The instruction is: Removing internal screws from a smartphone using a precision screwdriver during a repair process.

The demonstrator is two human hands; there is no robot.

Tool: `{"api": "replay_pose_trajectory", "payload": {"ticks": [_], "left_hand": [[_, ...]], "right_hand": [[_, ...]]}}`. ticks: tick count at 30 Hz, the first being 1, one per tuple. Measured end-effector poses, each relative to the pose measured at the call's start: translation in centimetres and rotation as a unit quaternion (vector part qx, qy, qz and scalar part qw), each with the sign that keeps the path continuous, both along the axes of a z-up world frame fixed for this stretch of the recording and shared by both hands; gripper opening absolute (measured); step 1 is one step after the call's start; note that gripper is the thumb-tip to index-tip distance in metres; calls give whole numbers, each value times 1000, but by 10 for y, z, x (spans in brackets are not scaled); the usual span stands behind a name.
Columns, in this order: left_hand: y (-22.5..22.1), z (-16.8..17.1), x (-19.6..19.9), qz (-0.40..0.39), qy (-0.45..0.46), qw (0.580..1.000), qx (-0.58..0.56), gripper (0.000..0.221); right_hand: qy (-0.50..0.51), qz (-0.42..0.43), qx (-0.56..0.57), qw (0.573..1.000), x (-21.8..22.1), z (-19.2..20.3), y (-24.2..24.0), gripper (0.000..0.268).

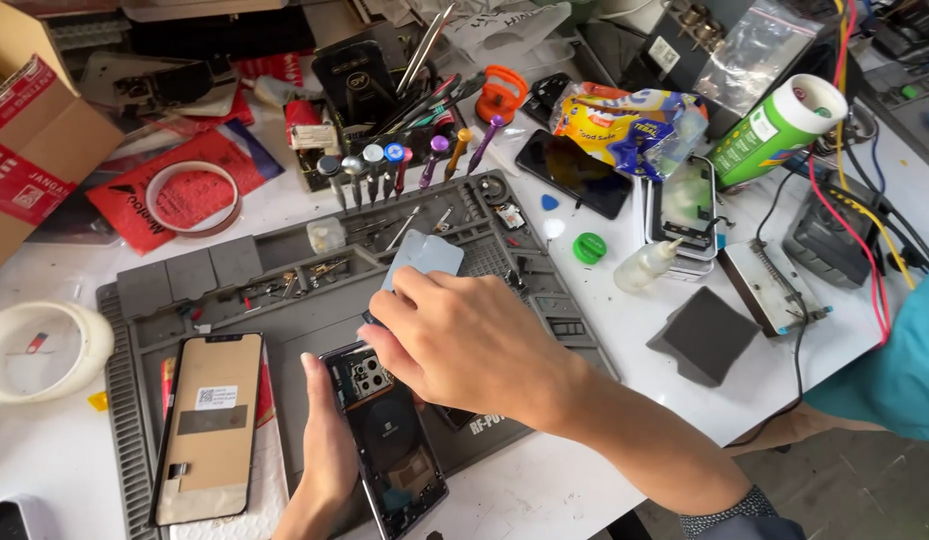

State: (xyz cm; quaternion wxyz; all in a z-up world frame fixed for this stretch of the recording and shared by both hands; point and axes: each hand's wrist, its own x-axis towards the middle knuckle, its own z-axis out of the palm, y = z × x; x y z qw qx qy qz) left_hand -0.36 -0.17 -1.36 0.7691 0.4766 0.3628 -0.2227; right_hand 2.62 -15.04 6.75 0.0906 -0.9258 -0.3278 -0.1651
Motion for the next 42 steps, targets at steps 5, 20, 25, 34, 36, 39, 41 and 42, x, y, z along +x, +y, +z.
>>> {"api": "replay_pose_trajectory", "payload": {"ticks": [5, 20, 25, 34, 36, 39, 41, 42], "left_hand": [[1, -11, -2, -17, -56, 997, -57, 102], [-3, -53, 16, 8, -46, 999, 27, 73], [-1, -32, 7, -61, -62, 996, -20, 91], [9, -26, 5, -98, -126, 984, -73, 101], [10, -30, 5, -96, -120, 985, -84, 102], [12, -37, 5, -105, -169, 974, -111, 101], [13, -43, 6, -108, -184, 967, -142, 103], [13, -42, 6, -108, -183, 967, -141, 103]], "right_hand": [[15, -45, -24, 999, 2, -9, 0, 29], [-15, -18, -54, 998, 3, -1, -12, 37], [54, 43, -31, 997, 1, 1, -17, 19], [7, 46, -26, 999, 6, 11, -19, 11], [1, 40, -28, 999, 6, 14, -22, 11], [-5, 19, -36, 999, 7, 12, -25, 15], [1, 12, -42, 999, 7, 9, -26, 13], [1, 12, -42, 999, 7, 8, -25, 13]]}}
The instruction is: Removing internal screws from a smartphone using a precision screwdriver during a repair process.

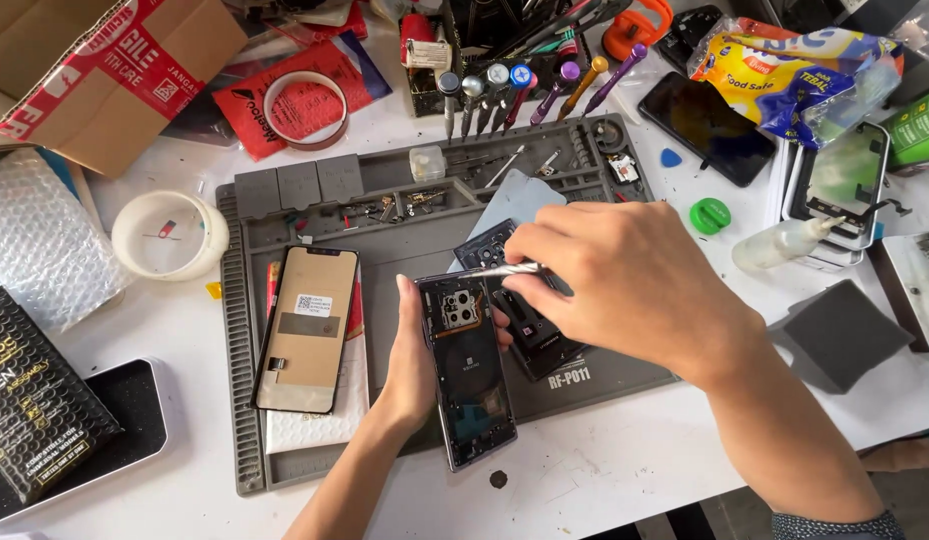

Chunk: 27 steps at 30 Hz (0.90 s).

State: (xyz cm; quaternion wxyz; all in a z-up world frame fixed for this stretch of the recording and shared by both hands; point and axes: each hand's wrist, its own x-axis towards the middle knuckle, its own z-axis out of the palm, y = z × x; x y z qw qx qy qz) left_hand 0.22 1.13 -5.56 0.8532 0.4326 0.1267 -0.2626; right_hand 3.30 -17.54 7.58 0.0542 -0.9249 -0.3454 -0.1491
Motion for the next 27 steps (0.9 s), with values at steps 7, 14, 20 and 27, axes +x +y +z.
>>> {"api": "replay_pose_trajectory", "payload": {"ticks": [7, 14, 20, 27], "left_hand": [[-1, 14, -1, 9, 17, 998, 52, 101], [-1, 18, -1, 0, 11, 996, 85, 104], [-2, -1, 1, 12, -7, 999, 30, 100], [-3, 24, 1, 11, 30, 989, 141, 90]], "right_hand": [[39, 17, -16, 999, 0, -9, 9, 19], [25, 32, -19, 999, 3, -9, 11, 40], [79, 43, -27, 996, 1, 0, 12, 28], [37, 9, -38, 999, -6, -2, 16, 41]]}}
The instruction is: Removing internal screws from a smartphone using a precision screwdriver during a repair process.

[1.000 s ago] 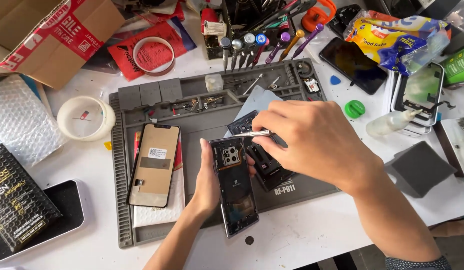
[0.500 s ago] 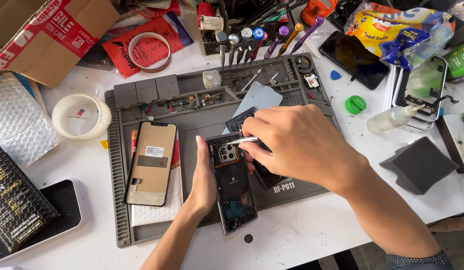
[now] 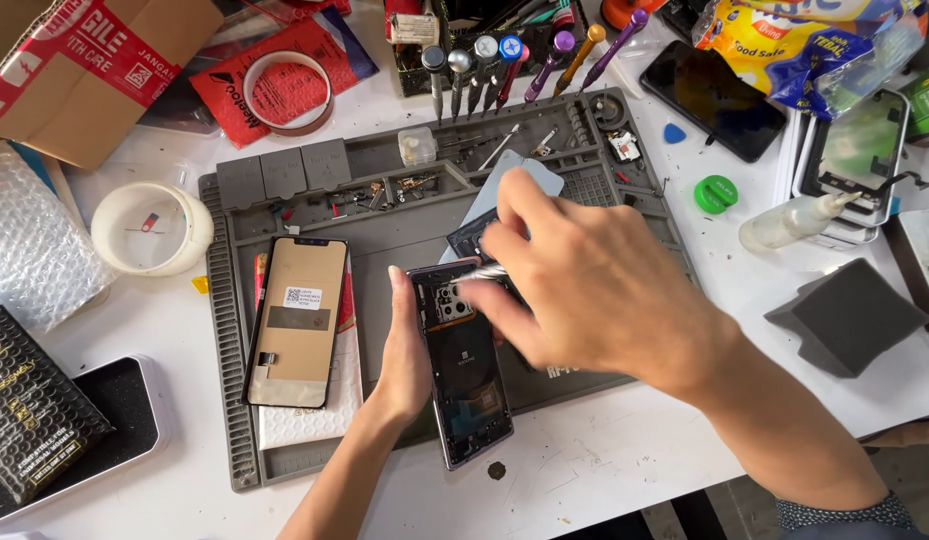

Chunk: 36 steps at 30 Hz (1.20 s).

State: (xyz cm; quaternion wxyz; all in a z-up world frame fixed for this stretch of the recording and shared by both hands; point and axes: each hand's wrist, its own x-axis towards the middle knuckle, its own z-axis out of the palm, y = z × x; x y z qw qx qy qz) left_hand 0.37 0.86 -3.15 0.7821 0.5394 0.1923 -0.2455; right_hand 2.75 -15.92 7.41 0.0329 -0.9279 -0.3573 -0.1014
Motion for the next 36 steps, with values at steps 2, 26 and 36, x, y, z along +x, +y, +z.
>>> {"api": "replay_pose_trajectory", "payload": {"ticks": [2, 26, 36], "left_hand": [[0, -13, -1, -26, -58, 996, -61, 100], [0, -22, -1, -13, -29, 995, -91, 101], [2, -29, 0, -22, -50, 990, -129, 96]], "right_hand": [[-57, -13, -34, 998, 0, -9, 0, 42], [57, -17, 28, 998, 2, -3, -7, 50], [39, -20, -18, 999, 5, 1, -8, 50]]}}
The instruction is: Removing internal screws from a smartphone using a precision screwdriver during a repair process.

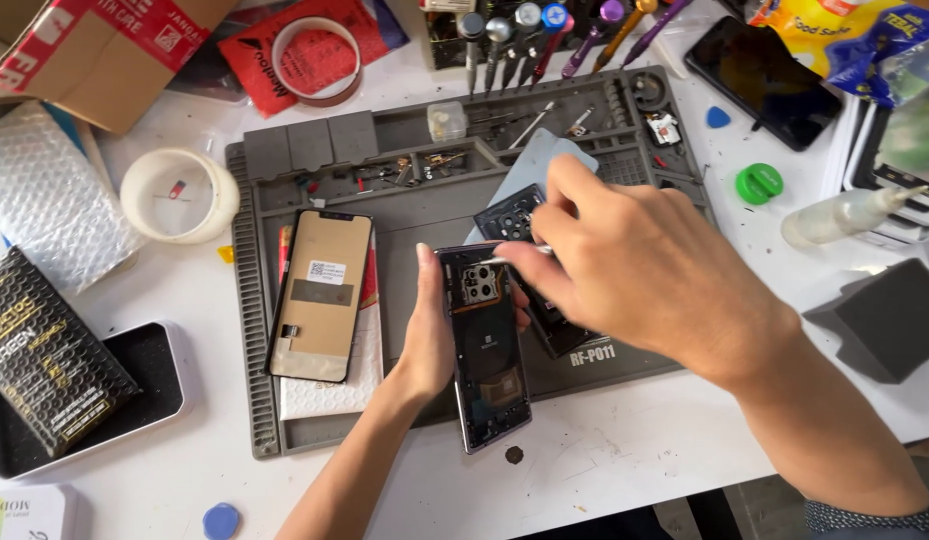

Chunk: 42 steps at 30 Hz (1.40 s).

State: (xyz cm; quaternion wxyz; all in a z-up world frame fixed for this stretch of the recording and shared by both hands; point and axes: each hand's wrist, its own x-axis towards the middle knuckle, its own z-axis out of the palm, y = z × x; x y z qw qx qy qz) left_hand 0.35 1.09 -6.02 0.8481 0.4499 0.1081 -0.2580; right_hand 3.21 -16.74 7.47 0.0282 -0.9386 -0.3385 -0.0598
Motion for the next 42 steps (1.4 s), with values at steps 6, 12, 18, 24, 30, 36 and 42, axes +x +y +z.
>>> {"api": "replay_pose_trajectory", "payload": {"ticks": [6, 12, 18, 24, 30, 36, 42], "left_hand": [[1, 11, -1, -11, 48, 997, 56, 97], [2, 3, -1, -3, 4, 1000, 9, 96], [6, 1, -1, -7, 13, 1000, -17, 100], [4, 5, 0, 25, -81, 989, -121, 90], [0, 9, -1, 54, -62, 985, -149, 87], [-1, 7, 1, 59, -54, 981, -175, 87], [-1, 13, 0, 52, -37, 986, -156, 89]], "right_hand": [[35, 35, 43, 998, -3, 2, 1, 47], [-26, 57, 48, 997, 0, -1, -5, 18], [-50, 38, 56, 996, 0, 15, -21, 16], [33, -87, -61, 994, 7, 10, -32, 23], [70, -91, -71, 991, 9, 10, -29, 24], [103, -105, -111, 983, 12, 4, -23, 27], [106, -88, -117, 983, 13, -2, -22, 28]]}}
